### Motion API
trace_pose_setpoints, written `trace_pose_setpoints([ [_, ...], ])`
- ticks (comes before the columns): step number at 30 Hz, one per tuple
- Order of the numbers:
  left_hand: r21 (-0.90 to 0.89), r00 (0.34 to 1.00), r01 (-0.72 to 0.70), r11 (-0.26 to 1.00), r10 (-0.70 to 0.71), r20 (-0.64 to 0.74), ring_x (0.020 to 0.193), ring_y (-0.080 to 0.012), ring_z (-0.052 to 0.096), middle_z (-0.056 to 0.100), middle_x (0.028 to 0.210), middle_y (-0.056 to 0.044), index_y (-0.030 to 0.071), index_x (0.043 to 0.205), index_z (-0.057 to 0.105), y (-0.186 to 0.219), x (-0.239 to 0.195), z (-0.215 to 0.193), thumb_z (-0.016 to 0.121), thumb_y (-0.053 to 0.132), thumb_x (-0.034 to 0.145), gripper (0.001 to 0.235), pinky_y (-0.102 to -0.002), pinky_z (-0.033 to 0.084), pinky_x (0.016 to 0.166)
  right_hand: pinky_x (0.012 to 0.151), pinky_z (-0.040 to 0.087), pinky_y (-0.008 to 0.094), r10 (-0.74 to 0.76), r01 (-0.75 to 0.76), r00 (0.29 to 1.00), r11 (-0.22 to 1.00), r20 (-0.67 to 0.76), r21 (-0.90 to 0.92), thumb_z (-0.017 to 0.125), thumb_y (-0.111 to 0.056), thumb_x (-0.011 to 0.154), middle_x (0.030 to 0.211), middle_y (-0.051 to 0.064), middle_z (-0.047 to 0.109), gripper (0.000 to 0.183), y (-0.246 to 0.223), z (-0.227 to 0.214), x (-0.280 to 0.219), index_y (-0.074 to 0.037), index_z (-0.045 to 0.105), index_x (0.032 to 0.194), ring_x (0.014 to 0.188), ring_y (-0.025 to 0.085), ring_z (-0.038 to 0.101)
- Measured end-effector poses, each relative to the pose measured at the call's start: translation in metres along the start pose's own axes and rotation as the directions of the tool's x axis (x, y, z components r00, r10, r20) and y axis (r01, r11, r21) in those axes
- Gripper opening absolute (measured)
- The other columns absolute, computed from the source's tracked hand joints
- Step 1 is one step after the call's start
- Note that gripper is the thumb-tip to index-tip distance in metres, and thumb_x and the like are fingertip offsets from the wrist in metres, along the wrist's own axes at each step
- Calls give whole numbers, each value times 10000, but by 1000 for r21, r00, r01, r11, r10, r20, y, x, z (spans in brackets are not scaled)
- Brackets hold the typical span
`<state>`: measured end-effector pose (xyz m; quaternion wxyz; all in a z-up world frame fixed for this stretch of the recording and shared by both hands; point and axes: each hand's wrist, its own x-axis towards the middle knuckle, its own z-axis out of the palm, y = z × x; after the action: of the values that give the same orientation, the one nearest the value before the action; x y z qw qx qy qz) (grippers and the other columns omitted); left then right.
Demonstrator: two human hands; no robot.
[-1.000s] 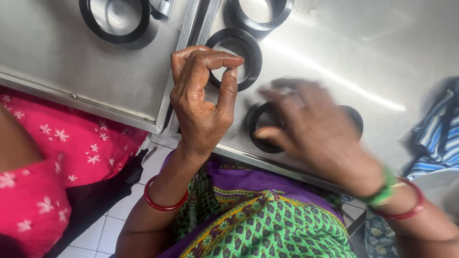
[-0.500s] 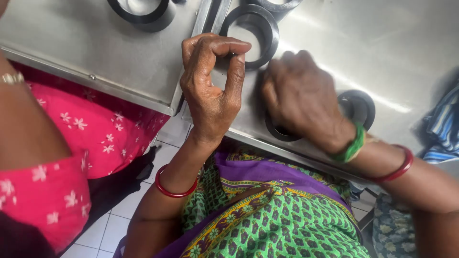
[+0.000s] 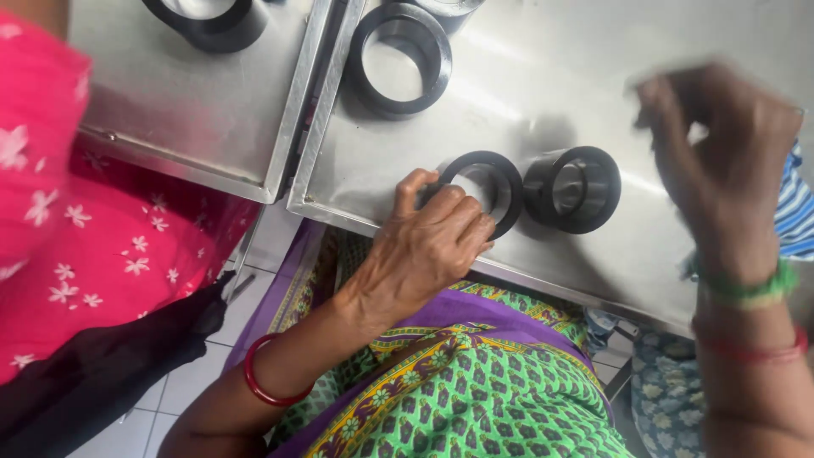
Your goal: Cleaning and inspecting black cylindrical metal rings using a cloth on a metal table.
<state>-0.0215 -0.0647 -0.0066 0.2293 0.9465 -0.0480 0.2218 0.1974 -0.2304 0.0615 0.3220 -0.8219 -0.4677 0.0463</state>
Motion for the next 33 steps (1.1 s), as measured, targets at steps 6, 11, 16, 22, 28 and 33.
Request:
trace_pose_setpoints([
  [6,-7,995,78,997,-79,-56,968,-169,575,583,898,-12,90,966,688,5,5,7,720,256,948,170,-547,384,1037,723,443,435,-172,222,973,878,153,-425,870,-291,709,830,85,644,384,-46,28,-53,-51,690,949,789,287,558],
  [11,-748,887,358,559,-453,87,924,-110,601,661,937,-14,56,1004,698,-21,2,-28,692,299,946,250,-392,463,887,807,412,416,45,31,981,923,189,-384,824,-190,812,943,66,649,266,-33,36,-63,-75,705,1021,895,260,579],
  [16,-951,713,309,-31,-654,253,886,-62,590,677,970,-30,-10,1067,696,-41,-19,-83,703,293,989,313,-243,502,746,816,494,291,594,-629,768,770,241,106,748,-220,858,858,58,733,261,-34,6,-14,-13,743,1017,843,147,646],
  [22,-207,626,628,750,-645,-438,969,-293,623,676,969,-106,18,980,664,-102,-38,-99,706,348,976,332,-467,459,865,658,394,299,309,-395,894,886,326,243,761,-224,907,835,52,629,263,-86,40,93,12,719,1015,780,116,524],
  [28,181,657,731,657,-608,-447,966,-272,590,661,923,-78,46,1002,688,-159,-36,-88,704,337,945,298,-498,402,930,796,551,428,-504,534,823,844,263,-55,746,-274,972,1139,159,626,346,-60,155,218,15,685,1153,974,285,623],
  [33,276,735,661,698,-528,-425,1090,-247,582,672,1084,-70,51,1175,687,-201,-46,-83,672,133,937,252,-463,428,1038,796,539,439,-475,572,802,784,361,-242,786,-253,920,1046,144,637,322,-70,205,266,4,685,1084,962,306,612],
])
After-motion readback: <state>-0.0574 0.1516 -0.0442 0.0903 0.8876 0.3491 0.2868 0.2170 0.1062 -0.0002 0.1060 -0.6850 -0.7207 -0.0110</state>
